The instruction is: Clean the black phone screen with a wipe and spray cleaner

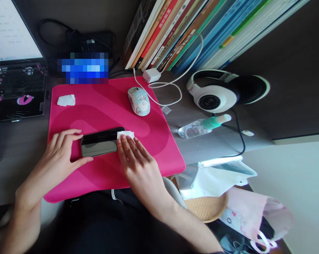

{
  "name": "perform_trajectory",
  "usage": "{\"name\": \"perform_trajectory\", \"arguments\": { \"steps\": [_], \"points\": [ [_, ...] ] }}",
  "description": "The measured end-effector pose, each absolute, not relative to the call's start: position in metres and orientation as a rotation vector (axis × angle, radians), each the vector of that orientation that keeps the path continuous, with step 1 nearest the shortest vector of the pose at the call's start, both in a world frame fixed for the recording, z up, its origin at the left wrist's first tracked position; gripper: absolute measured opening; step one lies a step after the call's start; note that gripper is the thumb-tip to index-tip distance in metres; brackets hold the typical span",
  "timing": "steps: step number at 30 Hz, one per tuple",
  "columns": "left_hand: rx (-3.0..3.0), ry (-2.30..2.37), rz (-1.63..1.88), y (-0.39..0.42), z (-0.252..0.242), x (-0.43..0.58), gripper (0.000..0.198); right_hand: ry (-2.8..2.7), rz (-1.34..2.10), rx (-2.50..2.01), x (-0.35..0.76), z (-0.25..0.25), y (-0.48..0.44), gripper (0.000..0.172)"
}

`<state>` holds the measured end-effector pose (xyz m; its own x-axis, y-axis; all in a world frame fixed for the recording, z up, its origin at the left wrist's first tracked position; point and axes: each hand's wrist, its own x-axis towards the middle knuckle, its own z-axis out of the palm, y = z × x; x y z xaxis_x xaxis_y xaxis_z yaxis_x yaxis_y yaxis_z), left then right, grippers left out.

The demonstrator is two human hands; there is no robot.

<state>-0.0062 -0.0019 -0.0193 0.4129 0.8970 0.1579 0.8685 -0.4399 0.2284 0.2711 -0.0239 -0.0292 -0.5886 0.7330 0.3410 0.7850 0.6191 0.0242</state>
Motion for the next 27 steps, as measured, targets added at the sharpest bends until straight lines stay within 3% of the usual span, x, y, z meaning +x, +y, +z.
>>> {"name": "perform_trajectory", "arguments": {
  "steps": [10, 27],
  "points": [
    [2.554, 1.599, 0.408, -0.002, -0.021, -0.006, 0.067, -2.541, -0.352, -1.266, 0.262, -0.026, -0.039, 0.049],
    [2.476, 1.556, 0.471, 0.001, -0.021, -0.009, 0.069, -2.534, -0.119, -1.043, 0.233, -0.038, -0.033, 0.053]
  ]
}}
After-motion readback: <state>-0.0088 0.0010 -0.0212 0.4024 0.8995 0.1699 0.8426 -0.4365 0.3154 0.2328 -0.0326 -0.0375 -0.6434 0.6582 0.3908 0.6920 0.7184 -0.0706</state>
